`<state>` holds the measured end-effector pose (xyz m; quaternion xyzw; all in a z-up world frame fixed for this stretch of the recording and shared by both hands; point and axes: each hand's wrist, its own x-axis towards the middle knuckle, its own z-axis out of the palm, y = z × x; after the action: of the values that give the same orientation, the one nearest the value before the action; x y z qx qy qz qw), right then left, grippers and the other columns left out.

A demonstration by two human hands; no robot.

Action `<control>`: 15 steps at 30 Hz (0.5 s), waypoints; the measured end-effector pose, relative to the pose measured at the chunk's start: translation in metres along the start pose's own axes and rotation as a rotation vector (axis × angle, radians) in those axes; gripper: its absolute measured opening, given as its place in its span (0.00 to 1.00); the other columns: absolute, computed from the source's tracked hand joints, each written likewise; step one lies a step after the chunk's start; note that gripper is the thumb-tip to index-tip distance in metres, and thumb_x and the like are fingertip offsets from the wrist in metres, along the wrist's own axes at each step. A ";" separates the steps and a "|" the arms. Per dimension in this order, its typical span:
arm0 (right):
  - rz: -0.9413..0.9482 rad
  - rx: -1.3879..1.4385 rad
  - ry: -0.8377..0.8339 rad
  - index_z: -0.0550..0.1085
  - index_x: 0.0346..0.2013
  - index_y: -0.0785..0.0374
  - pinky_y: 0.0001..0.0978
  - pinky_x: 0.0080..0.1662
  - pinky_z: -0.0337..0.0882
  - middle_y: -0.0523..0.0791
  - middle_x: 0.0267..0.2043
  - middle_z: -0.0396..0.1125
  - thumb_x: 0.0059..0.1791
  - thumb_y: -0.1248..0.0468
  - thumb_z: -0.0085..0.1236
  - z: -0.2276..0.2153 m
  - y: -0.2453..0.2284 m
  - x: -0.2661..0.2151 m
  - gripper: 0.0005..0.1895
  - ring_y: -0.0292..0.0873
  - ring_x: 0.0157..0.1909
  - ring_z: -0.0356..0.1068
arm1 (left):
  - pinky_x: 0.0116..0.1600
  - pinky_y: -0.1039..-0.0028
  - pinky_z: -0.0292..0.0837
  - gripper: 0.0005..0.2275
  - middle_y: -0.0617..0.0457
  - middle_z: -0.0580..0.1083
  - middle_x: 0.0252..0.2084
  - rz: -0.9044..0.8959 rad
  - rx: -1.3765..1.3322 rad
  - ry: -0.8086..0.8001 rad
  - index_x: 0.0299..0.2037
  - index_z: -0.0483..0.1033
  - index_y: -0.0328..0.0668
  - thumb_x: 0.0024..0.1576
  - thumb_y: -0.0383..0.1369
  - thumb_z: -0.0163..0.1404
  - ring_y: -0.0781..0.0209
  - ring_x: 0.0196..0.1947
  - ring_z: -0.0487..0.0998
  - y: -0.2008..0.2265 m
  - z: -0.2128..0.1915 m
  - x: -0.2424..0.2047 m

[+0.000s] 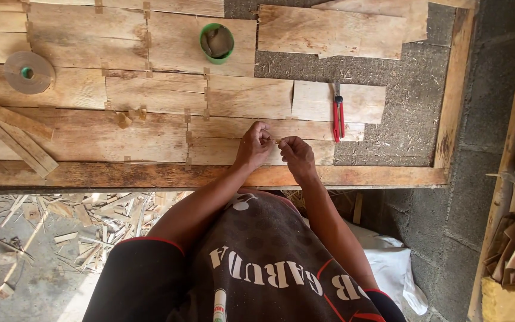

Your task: Repairing and assembling wood veneer sheets by cutting them with a utility knife and applying adhesive tape.

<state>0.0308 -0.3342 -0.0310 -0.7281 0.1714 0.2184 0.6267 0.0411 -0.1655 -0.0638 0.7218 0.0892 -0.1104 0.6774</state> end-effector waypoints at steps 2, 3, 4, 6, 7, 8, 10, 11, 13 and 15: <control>-0.025 0.024 0.018 0.75 0.40 0.62 0.24 0.37 0.69 0.38 0.33 0.69 0.55 0.60 0.59 -0.007 0.004 -0.002 0.08 0.31 0.33 0.65 | 0.37 0.74 0.75 0.14 0.53 0.77 0.33 -0.011 -0.008 -0.028 0.50 0.70 0.35 0.54 0.25 0.57 0.66 0.30 0.76 0.002 0.009 -0.002; -0.047 0.045 0.033 0.74 0.40 0.62 0.23 0.37 0.70 0.38 0.34 0.71 0.55 0.60 0.58 -0.010 0.007 -0.003 0.08 0.31 0.34 0.66 | 0.37 0.74 0.75 0.12 0.53 0.77 0.33 -0.026 -0.018 -0.052 0.48 0.72 0.36 0.55 0.25 0.57 0.66 0.30 0.76 0.003 0.014 -0.003; -0.048 0.047 0.035 0.74 0.40 0.62 0.23 0.37 0.70 0.38 0.34 0.71 0.55 0.60 0.58 -0.013 0.007 -0.004 0.08 0.31 0.34 0.66 | 0.37 0.74 0.75 0.12 0.53 0.77 0.33 -0.025 -0.017 -0.054 0.48 0.72 0.36 0.55 0.25 0.57 0.66 0.30 0.76 -0.002 0.020 -0.003; -0.063 0.090 0.058 0.74 0.41 0.63 0.24 0.38 0.70 0.39 0.35 0.71 0.56 0.59 0.57 -0.019 0.006 -0.005 0.09 0.31 0.34 0.66 | 0.38 0.74 0.77 0.06 0.54 0.78 0.34 -0.020 0.019 -0.115 0.42 0.77 0.38 0.57 0.25 0.58 0.65 0.32 0.76 -0.012 0.032 -0.001; -0.065 0.091 0.058 0.74 0.41 0.63 0.24 0.38 0.70 0.39 0.35 0.71 0.56 0.59 0.57 -0.020 0.003 -0.008 0.09 0.31 0.34 0.66 | 0.38 0.74 0.77 0.06 0.54 0.78 0.34 -0.018 0.020 -0.115 0.42 0.77 0.38 0.57 0.25 0.58 0.65 0.32 0.76 -0.008 0.036 -0.002; -0.069 0.102 0.053 0.74 0.41 0.62 0.24 0.39 0.70 0.39 0.36 0.72 0.56 0.59 0.57 -0.022 -0.001 -0.010 0.09 0.31 0.34 0.67 | 0.38 0.75 0.78 0.04 0.54 0.79 0.34 -0.044 -0.009 -0.107 0.41 0.77 0.38 0.57 0.25 0.57 0.66 0.32 0.78 -0.005 0.038 -0.003; -0.076 0.112 0.044 0.75 0.41 0.62 0.24 0.39 0.71 0.40 0.37 0.73 0.56 0.58 0.57 -0.024 -0.007 -0.011 0.10 0.31 0.34 0.67 | 0.38 0.76 0.78 0.03 0.54 0.80 0.35 -0.067 -0.038 -0.094 0.39 0.77 0.38 0.58 0.26 0.56 0.67 0.33 0.80 0.005 0.043 -0.003; -0.078 0.073 0.051 0.75 0.41 0.63 0.24 0.39 0.71 0.41 0.37 0.73 0.55 0.60 0.57 -0.026 -0.010 -0.012 0.09 0.32 0.34 0.67 | 0.37 0.76 0.79 0.03 0.54 0.79 0.35 -0.122 -0.022 -0.083 0.39 0.77 0.38 0.57 0.26 0.56 0.66 0.32 0.79 0.011 0.044 -0.004; -0.082 0.034 0.055 0.76 0.42 0.63 0.24 0.38 0.71 0.42 0.37 0.74 0.54 0.61 0.58 -0.029 -0.012 -0.011 0.08 0.32 0.34 0.68 | 0.36 0.76 0.79 0.03 0.53 0.79 0.35 -0.176 -0.006 -0.068 0.40 0.77 0.39 0.57 0.27 0.56 0.65 0.31 0.79 0.019 0.048 -0.003; -0.072 0.039 0.063 0.76 0.41 0.64 0.25 0.37 0.74 0.44 0.37 0.74 0.54 0.63 0.58 -0.034 -0.012 -0.009 0.06 0.34 0.33 0.69 | 0.36 0.75 0.79 0.03 0.54 0.79 0.35 -0.189 -0.008 -0.051 0.40 0.77 0.39 0.58 0.27 0.55 0.66 0.31 0.79 0.022 0.052 -0.003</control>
<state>0.0332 -0.3663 -0.0126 -0.7280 0.1688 0.1695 0.6425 0.0424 -0.2184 -0.0448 0.7043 0.1400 -0.1917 0.6690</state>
